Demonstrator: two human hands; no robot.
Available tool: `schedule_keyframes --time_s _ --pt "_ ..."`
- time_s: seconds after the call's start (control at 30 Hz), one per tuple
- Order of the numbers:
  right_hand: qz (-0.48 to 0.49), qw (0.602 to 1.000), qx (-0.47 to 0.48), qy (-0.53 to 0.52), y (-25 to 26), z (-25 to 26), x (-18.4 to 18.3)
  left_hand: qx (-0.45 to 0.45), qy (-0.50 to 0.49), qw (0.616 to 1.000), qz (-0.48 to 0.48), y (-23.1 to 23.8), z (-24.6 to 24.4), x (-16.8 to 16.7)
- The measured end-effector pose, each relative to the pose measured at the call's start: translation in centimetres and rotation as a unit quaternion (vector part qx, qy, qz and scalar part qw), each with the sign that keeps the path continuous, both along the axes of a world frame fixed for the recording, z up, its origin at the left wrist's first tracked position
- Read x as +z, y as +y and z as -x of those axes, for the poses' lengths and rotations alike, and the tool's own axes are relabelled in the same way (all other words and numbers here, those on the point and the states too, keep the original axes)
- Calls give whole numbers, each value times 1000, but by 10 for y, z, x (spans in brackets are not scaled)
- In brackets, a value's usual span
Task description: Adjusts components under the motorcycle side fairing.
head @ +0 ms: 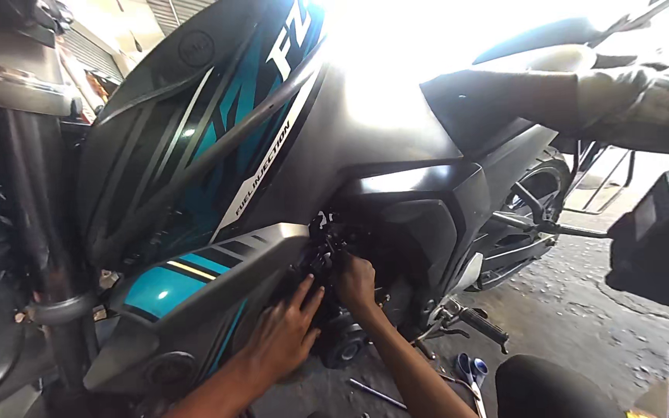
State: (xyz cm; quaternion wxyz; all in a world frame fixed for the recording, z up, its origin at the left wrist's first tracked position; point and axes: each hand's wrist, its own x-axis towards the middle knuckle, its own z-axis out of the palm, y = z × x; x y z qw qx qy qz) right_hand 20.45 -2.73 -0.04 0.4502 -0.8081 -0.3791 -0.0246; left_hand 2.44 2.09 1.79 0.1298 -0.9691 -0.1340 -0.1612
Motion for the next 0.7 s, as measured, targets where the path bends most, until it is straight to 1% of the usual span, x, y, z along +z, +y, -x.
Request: schedule_keyframes --time_s 0.07,0.13,0.27,0.37,0.47,0.6,0.7 --pt "-42 999 7 -2 0 -1 -6 3 1 1000 -5 0 0 -1" --pt "-55 998 20 5 0 -4 -9 5 2 1000 -4 0 0 -1" --pt "-56 998 27 -2 2 -4 -12 14 15 1000 -1 0 0 -1" --pt "-70 997 12 3 1 -2 -9 22 28 999 3 -1 1 1" --pt "-52 999 2 13 4 0 -8 35 55 998 21 -3 1 4" --pt "-84 995 -34 -50 7 8 -10 45 70 996 33 -4 2 6" --pt "-89 995 -24 -41 6 10 -11 50 82 995 42 -6 3 8"
